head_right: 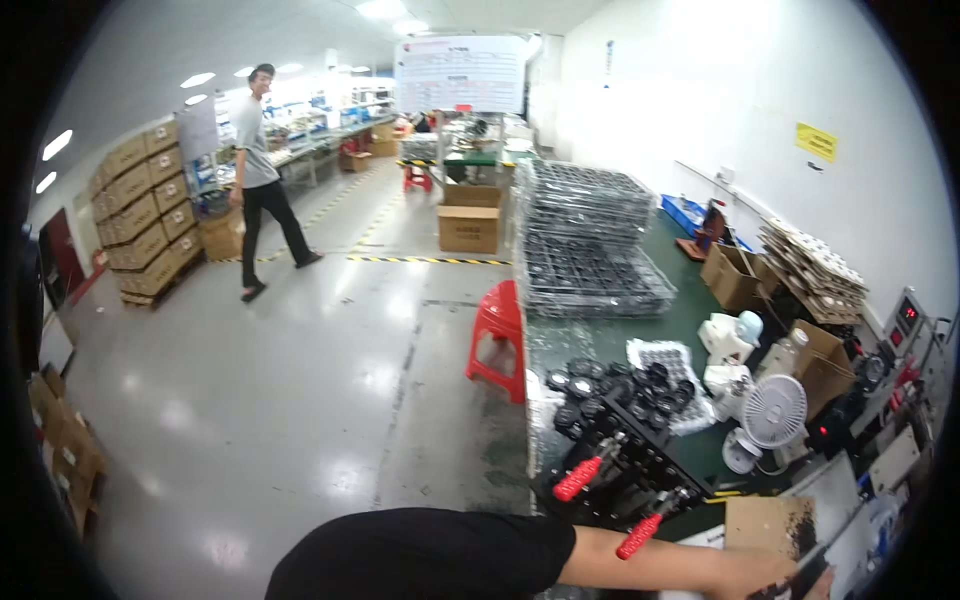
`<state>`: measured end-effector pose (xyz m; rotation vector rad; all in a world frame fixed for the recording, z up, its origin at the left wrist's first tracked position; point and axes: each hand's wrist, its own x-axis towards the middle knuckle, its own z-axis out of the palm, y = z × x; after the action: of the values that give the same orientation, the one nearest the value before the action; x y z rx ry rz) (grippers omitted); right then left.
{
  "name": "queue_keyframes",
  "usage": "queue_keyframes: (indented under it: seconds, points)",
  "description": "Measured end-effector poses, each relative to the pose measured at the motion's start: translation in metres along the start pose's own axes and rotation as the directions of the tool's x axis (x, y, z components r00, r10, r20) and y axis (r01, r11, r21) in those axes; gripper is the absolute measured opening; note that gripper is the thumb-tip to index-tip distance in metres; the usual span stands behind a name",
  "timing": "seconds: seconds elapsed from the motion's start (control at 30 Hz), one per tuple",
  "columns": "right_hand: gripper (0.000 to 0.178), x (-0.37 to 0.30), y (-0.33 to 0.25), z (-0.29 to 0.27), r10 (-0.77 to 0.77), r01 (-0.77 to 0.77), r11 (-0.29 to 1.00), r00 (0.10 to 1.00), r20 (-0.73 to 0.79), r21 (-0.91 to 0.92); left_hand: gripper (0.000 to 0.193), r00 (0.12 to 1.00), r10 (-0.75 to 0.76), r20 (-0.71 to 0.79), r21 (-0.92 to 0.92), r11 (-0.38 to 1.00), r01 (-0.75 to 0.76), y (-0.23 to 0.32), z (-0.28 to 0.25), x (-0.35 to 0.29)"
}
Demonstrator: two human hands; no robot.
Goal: Assembling and testing electronic components using specialized factory machinery and a handheld controller.
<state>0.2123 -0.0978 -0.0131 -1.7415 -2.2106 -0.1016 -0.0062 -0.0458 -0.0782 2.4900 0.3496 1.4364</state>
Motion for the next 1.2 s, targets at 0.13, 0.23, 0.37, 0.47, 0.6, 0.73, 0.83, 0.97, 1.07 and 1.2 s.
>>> queue_keyframes:
  seconds: [0.13, 0.23, 0.37, 0.47, 0.6, 0.73, 0.83, 0.97, 1.07, 1.2]
  points:
    - [0.043, 0.009, 0.011, -0.011, 0.169, 0.102, 0.883, 0.841, -0.513, 0.459, 0.061, 0.999, -0.024, 0.046, -0.134, 0.99, 0.03, -0.033, 0.013, -0.015]
    - [0.044, -0.033, -0.034, -0.078, 0.058, 0.117, 0.882, 0.934, -0.352, 0.456, 0.061, 0.956, -0.185, 0.228, -0.295, 0.922, 0.249, -0.022, -0.016, -0.003]
    - [0.057, -0.1, -0.127, -0.047, 0.021, -0.012, 0.994, 0.996, -0.089, 0.106, 0.066, 0.883, -0.303, 0.359, -0.187, 0.903, 0.386, -0.025, -0.044, -0.007]
    - [0.047, -0.15, -0.132, 0.006, -0.006, -0.006, 0.997, 0.988, -0.154, -0.076, 0.068, 0.822, -0.276, 0.497, -0.171, 0.898, 0.405, -0.011, -0.049, -0.002]
    - [0.061, -0.2, -0.118, 0.055, 0.256, -0.284, 0.95, 0.946, -0.199, -0.127, 0.072, 0.843, -0.159, 0.514, -0.076, 0.97, 0.23, -0.004, -0.033, 0.015]
    - [0.058, -0.202, -0.117, 0.071, 0.313, -0.349, 0.932, 0.911, -0.267, -0.099, 0.077, 0.811, -0.207, 0.547, 0.013, 0.971, 0.238, -0.009, -0.037, 0.005]
    - [0.063, -0.205, -0.123, 0.09, 0.358, -0.395, 0.917, 0.877, -0.322, -0.058, 0.081, 0.887, -0.243, 0.392, 0.003, 0.965, 0.263, -0.02, -0.039, 0.004]
    - [0.07, -0.197, -0.136, 0.098, 0.382, -0.439, 0.896, 0.84, -0.386, -0.069, 0.099, 0.941, -0.334, 0.049, 0.649, 0.727, 0.224, -0.026, -0.044, 0.0]
    - [0.073, -0.196, -0.139, 0.099, 0.4, -0.456, 0.887, 0.836, -0.377, -0.069, 0.112, 0.67, -0.722, 0.174, 0.609, 0.613, 0.503, -0.025, -0.047, 0.002]
    - [0.072, -0.196, -0.132, 0.104, 0.404, -0.458, 0.886, 0.84, -0.362, -0.073, 0.116, 0.605, -0.788, 0.113, 0.481, 0.576, 0.661, -0.034, -0.048, 0.009]
